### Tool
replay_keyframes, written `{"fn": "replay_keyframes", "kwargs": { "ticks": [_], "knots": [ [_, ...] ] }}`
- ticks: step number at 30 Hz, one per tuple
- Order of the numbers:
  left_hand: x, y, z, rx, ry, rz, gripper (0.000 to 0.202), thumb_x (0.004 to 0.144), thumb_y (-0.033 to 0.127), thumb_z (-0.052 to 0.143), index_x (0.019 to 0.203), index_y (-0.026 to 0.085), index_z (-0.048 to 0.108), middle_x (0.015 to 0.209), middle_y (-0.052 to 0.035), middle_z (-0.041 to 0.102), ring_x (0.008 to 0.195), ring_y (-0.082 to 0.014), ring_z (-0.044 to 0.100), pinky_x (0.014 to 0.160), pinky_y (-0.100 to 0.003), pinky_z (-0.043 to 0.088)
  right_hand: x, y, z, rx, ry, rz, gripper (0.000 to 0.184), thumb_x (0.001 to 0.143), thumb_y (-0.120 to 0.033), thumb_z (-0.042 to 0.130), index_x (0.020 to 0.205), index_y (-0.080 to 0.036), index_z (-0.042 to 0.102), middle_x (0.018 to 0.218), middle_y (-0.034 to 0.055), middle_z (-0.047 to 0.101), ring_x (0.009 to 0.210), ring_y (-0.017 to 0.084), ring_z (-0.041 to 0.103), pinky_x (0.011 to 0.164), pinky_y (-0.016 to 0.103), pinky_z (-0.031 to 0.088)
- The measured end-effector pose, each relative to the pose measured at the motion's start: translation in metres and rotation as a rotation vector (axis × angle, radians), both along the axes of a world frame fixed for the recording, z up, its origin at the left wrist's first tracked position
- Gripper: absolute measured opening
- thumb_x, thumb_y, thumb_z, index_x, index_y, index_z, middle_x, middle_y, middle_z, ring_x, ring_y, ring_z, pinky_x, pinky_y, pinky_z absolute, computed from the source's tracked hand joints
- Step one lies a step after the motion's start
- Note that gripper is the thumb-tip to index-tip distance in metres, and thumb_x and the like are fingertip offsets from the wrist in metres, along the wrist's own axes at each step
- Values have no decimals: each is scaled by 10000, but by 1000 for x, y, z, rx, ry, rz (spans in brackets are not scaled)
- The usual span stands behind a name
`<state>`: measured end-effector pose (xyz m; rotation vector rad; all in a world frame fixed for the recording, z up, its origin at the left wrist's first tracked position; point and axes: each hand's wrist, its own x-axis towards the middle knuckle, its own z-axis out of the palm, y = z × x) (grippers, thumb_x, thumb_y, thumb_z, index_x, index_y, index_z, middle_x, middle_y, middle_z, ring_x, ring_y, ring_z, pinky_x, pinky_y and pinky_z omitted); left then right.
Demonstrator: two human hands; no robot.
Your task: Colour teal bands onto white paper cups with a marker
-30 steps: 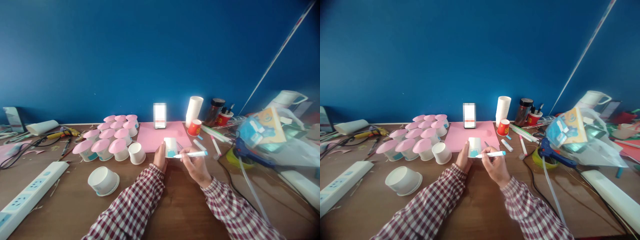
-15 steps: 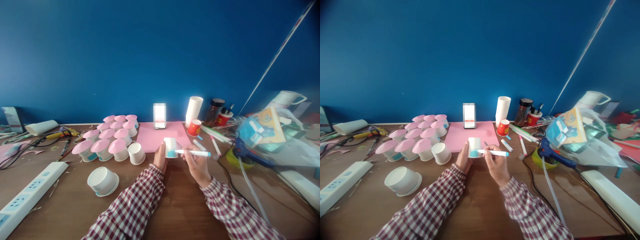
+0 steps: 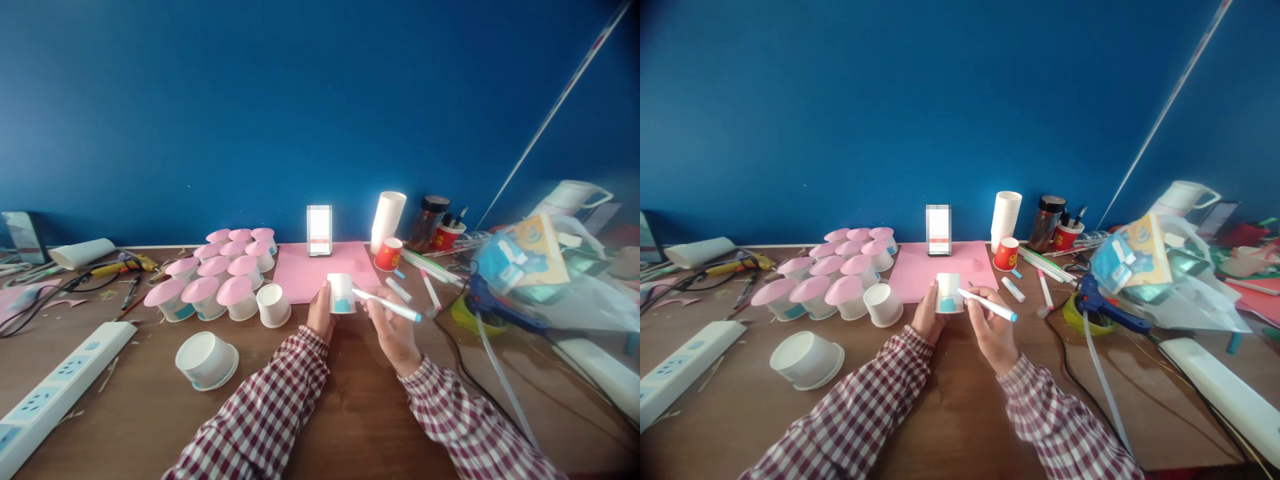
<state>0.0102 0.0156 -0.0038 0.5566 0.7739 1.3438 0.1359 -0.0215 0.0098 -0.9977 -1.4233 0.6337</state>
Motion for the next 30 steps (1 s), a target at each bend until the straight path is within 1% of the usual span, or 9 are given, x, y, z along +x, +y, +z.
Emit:
{"fn": "replay_keyframes", "kwargs": {
  "ticks": [3, 5, 8, 10, 13, 16, 19, 26, 30],
  "knots": [
    [0, 0, 0, 5, -10, -5, 494, 809, 522, 565, 966, 57, 620, 792, -102, 661, 698, -176, 622, 662, -302, 503, -4, -4, -3, 92, -109, -69, 137, 881, -263, 554, 980, -181, 605, 871, 54, 650, 754, 166, 624, 671, 293, 532],
    [0, 1, -1, 3, -5, 10, 491, 788, 541, 583, 919, 69, 618, 731, -74, 639, 648, -154, 601, 628, -281, 488, -6, -6, -4, 163, -201, -107, 113, 871, -231, 561, 960, -181, 610, 855, 52, 653, 762, 173, 627, 694, 301, 528],
    [0, 2, -4, -13, 44, 41, 506, 745, 589, 605, 841, 93, 603, 626, -20, 573, 550, -116, 536, 551, -252, 439, -6, -8, -4, 258, -312, -124, 95, 860, -203, 567, 940, -178, 610, 838, 51, 659, 771, 179, 635, 718, 305, 525],
    [-1, 3, -6, -19, 74, 50, 525, 731, 614, 601, 830, 98, 597, 607, -7, 550, 531, -108, 512, 526, -248, 414, -5, -9, -3, 283, -343, -118, 87, 860, -194, 563, 934, -178, 607, 828, 46, 659, 762, 175, 637, 717, 299, 523],
    [-1, 4, -9, -12, 111, 50, 530, 737, 617, 587, 837, 97, 602, 628, -15, 560, 546, -112, 513, 522, -246, 403, -3, -7, -3, 249, -318, -99, 79, 866, -194, 557, 927, -179, 603, 818, 39, 655, 741, 164, 635, 693, 282, 522],
    [-1, 5, -14, 32, 178, 46, 513, 746, 610, 579, 798, 101, 610, 622, -17, 562, 536, -104, 497, 504, -236, 385, 0, -6, -5, 183, -270, -78, 83, 877, -209, 545, 928, -181, 604, 823, 40, 655, 725, 158, 633, 666, 271, 522],
    [0, 5, -17, 68, 210, 38, 508, 753, 608, 569, 786, 104, 615, 615, -15, 560, 526, -99, 482, 491, -229, 370, 1, -5, -6, 151, -254, -66, 92, 880, -223, 542, 928, -181, 608, 812, 40, 656, 714, 160, 631, 657, 274, 524],
    [0, 6, -18, 95, 224, 33, 490, 775, 602, 543, 797, 117, 612, 646, -21, 556, 572, -120, 496, 546, -256, 405, 2, -5, -4, 225, -296, -62, 83, 848, -194, 573, 917, -177, 615, 816, 35, 658, 722, 155, 628, 681, 274, 517],
    [0, 5, -18, 98, 214, 16, 494, 768, 608, 546, 805, 121, 613, 643, -21, 559, 570, -125, 496, 550, -263, 409, 1, -5, -2, 213, -296, -62, 80, 854, -189, 565, 912, -172, 617, 817, 39, 658, 727, 154, 628, 679, 272, 516]
  ]
}}
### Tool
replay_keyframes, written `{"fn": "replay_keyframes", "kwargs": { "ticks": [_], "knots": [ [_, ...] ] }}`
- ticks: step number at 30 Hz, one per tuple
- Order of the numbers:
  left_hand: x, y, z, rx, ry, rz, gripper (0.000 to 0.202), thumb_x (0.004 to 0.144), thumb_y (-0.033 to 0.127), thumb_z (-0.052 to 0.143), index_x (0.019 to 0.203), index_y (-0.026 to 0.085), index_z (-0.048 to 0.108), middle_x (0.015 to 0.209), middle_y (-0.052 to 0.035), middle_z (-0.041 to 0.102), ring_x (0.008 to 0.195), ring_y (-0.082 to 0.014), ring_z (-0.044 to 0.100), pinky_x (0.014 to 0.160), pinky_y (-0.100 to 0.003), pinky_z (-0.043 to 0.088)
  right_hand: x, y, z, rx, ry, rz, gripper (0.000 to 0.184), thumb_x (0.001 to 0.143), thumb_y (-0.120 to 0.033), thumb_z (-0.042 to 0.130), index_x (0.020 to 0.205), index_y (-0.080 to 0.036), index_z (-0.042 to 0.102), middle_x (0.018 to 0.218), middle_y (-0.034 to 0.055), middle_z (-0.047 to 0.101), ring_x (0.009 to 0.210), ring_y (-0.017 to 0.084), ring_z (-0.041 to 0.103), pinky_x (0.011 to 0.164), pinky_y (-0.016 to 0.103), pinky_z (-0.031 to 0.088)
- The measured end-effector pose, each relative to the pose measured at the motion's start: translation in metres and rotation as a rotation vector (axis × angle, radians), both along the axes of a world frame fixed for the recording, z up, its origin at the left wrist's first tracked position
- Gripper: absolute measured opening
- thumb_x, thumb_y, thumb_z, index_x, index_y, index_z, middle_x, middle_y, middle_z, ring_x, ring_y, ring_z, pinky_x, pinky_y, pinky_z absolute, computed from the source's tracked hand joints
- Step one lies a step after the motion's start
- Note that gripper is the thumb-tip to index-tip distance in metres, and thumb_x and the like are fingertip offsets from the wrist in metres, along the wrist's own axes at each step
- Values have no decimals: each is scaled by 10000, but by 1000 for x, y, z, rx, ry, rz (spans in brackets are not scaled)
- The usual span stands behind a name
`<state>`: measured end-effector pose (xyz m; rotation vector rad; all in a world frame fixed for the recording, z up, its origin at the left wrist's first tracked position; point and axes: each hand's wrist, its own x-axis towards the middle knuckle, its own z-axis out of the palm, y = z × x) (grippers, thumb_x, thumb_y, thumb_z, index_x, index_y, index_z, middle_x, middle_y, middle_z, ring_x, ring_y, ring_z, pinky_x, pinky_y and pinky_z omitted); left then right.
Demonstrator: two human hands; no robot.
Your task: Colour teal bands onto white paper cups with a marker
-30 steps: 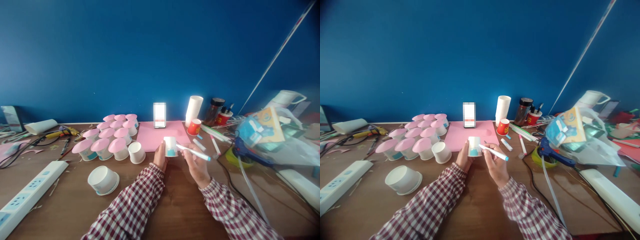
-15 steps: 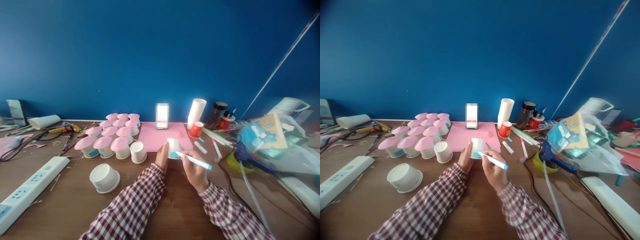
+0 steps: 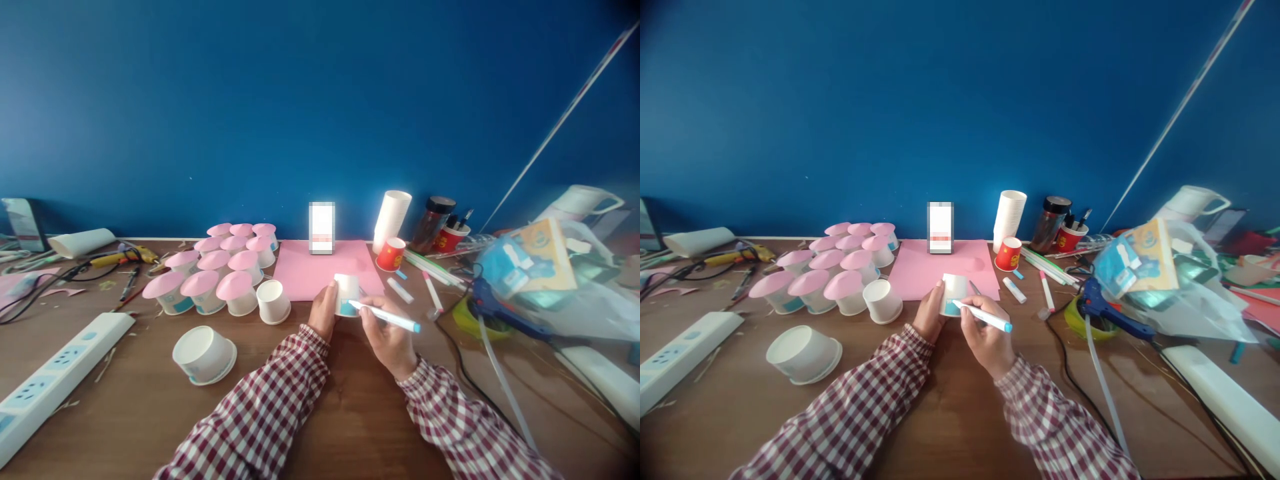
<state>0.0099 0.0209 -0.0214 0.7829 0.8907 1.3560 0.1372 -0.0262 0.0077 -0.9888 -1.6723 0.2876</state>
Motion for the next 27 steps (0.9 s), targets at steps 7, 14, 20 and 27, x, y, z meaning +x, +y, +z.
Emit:
{"fn": "replay_keyframes", "kwargs": {
  "ticks": [7, 14, 20, 27],
  "knots": [
    [1, -1, 2, -19, -9, 9, 492, 745, 610, 570, 791, 121, 607, 625, -11, 563, 556, -119, 493, 548, -260, 402, 0, 1, 1, -4, -14, -21, 82, 863, -211, 560, 908, -172, 616, 814, 40, 659, 727, 158, 630, 674, 272, 518],
    [1, -2, 7, -41, -43, 17, 492, 729, 603, 593, 798, 117, 604, 634, -17, 568, 569, -123, 508, 555, -261, 405, 0, 1, 1, -33, -41, 2, 88, 875, -229, 546, 909, -175, 606, 809, 42, 656, 727, 161, 626, 678, 284, 517],
    [1, -3, 7, -29, -15, 6, 503, 745, 611, 572, 816, 115, 620, 654, -30, 587, 578, -133, 523, 569, -269, 419, 0, -1, 0, -86, -4, -4, 103, 889, -250, 531, 917, -182, 604, 813, 42, 663, 718, 164, 633, 672, 284, 528],
    [0, -2, 5, -17, 13, 18, 497, 761, 598, 563, 817, 109, 628, 658, -35, 594, 581, -133, 526, 573, -270, 420, 0, 0, -3, -108, 1, 34, 108, 887, -253, 538, 920, -178, 608, 812, 41, 661, 720, 165, 633, 683, 288, 530]
  ]
}}
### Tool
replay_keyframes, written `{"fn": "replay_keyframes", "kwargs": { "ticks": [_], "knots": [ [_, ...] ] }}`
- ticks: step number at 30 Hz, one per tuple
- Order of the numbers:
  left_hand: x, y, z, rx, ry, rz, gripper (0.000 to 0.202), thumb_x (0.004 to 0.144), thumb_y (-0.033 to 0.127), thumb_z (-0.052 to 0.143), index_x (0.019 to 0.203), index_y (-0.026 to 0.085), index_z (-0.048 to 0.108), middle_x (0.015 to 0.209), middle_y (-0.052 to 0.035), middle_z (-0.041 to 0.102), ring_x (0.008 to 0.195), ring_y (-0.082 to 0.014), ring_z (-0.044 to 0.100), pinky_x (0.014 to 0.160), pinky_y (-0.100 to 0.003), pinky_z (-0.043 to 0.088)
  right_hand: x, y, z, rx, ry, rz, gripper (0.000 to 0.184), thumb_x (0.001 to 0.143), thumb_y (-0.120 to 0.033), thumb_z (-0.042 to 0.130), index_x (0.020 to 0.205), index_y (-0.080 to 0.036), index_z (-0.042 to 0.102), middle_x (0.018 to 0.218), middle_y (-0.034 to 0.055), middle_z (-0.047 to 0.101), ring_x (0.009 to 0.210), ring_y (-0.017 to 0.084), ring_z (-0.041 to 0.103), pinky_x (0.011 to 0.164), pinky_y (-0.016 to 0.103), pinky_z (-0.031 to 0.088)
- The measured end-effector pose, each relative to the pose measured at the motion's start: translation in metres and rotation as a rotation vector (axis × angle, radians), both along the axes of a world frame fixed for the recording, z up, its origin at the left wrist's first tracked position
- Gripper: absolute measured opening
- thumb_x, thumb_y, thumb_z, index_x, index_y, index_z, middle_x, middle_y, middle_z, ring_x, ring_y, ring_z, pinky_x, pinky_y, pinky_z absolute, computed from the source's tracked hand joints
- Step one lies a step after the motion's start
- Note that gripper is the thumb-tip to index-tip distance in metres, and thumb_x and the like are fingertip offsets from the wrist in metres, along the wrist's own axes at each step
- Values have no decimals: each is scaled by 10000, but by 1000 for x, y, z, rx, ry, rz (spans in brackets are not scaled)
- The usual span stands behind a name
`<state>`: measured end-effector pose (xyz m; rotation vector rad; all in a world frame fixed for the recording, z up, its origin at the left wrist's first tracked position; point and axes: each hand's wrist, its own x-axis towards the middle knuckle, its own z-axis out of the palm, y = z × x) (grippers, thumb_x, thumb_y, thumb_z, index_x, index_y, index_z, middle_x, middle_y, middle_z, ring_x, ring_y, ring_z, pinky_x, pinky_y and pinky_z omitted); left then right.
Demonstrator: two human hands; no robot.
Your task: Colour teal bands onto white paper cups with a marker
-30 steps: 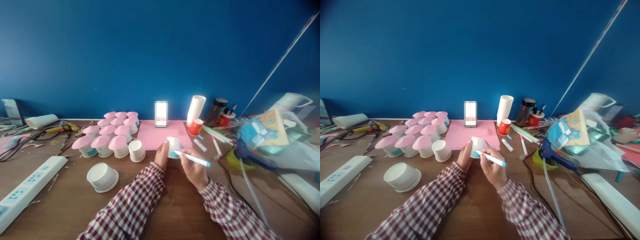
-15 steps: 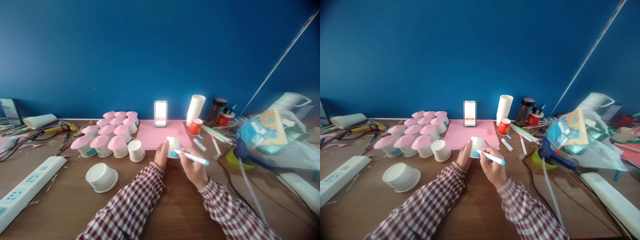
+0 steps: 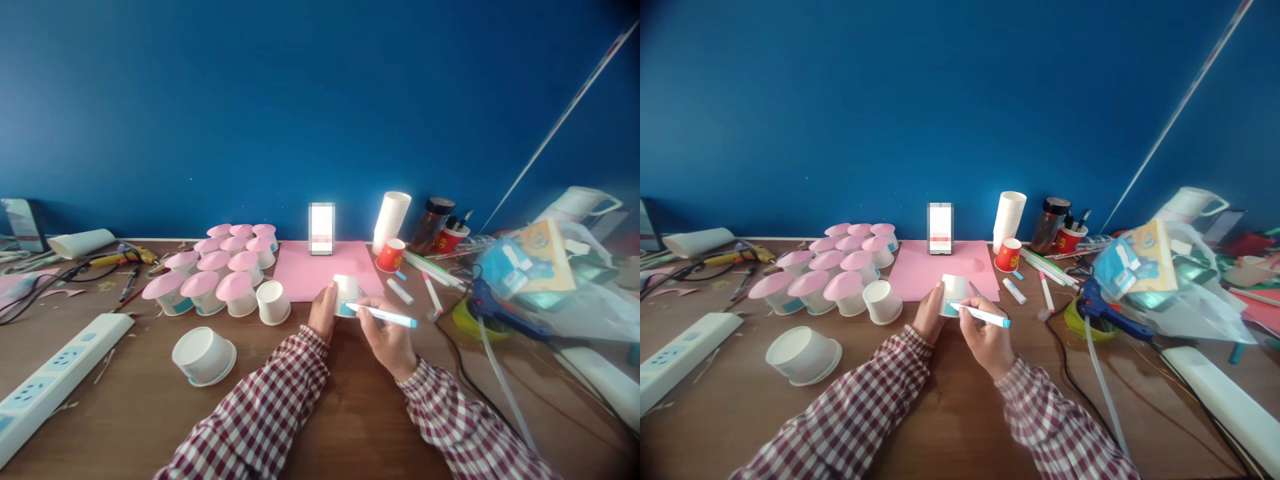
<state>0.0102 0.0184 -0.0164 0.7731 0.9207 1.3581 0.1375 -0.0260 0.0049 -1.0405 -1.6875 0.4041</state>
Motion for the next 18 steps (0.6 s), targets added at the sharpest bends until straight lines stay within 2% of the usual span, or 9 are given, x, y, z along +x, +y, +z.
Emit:
{"fn": "replay_keyframes", "kwargs": {
  "ticks": [18],
  "knots": [
    [2, 0, -2, 37, -7, -8, 467, 770, 589, 555, 784, 127, 625, 642, -26, 600, 575, -134, 522, 565, -264, 412, 0, 0, 0, -36, 19, 9, 148, 901, -294, 523, 929, -180, 614, 828, 52, 676, 741, 179, 648, 697, 305, 551]
  ]
}}
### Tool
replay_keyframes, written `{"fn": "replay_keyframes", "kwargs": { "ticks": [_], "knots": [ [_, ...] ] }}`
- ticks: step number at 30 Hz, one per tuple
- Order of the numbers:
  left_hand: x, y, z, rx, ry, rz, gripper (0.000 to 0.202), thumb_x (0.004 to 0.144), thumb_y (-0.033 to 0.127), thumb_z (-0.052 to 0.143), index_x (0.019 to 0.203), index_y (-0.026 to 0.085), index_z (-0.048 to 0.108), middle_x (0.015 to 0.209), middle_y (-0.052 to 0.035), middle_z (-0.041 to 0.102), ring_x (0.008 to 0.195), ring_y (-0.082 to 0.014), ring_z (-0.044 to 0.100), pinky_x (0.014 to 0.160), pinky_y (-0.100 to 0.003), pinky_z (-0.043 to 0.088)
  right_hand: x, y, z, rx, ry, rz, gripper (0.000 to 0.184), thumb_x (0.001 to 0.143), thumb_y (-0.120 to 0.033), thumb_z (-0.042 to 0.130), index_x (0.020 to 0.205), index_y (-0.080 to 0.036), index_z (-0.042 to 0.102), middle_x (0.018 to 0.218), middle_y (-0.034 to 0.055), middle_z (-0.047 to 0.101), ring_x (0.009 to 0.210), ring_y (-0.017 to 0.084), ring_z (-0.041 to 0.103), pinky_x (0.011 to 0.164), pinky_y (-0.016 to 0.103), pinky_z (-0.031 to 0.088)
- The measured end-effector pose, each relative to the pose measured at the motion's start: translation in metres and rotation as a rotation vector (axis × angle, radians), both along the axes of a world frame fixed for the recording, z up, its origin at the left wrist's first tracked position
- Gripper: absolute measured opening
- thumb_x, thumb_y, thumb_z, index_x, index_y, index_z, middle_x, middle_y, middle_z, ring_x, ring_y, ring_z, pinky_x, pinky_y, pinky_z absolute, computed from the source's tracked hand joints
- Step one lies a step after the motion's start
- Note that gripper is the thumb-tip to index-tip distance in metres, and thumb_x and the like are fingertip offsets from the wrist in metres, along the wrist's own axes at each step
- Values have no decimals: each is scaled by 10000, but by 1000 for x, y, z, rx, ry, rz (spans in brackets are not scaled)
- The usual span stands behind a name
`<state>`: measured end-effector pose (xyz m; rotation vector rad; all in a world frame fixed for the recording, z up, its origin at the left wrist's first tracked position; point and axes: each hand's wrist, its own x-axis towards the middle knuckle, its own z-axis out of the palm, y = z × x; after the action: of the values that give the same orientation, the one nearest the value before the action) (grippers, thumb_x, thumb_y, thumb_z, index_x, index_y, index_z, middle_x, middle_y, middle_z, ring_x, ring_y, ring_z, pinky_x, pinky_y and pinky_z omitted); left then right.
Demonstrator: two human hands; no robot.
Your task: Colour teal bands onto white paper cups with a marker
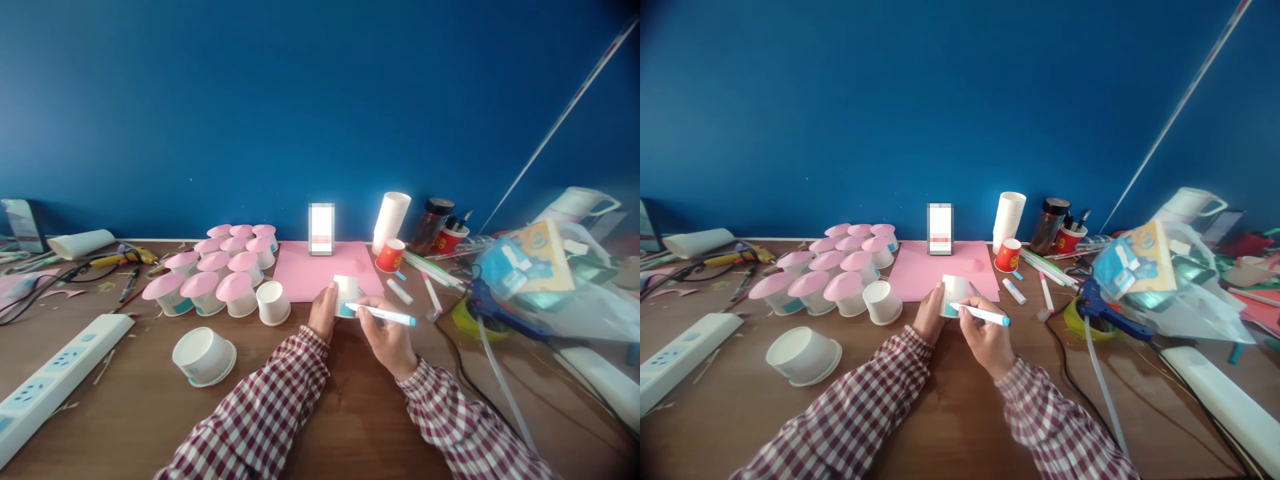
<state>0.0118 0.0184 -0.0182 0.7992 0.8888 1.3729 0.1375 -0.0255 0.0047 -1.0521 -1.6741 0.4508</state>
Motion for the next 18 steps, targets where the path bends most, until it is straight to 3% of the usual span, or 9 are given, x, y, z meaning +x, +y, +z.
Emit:
{"fn": "replay_keyframes", "kwargs": {
  "ticks": [18],
  "knots": [
    [0, 0, -2, 10, 19, -3, 463, 770, 587, 553, 778, 130, 629, 628, -18, 593, 561, -129, 508, 554, -262, 404, -1, 0, 3, 41, -33, 1, 141, 895, -283, 531, 935, -178, 616, 815, 50, 672, 708, 169, 643, 656, 285, 544]
  ]
}}
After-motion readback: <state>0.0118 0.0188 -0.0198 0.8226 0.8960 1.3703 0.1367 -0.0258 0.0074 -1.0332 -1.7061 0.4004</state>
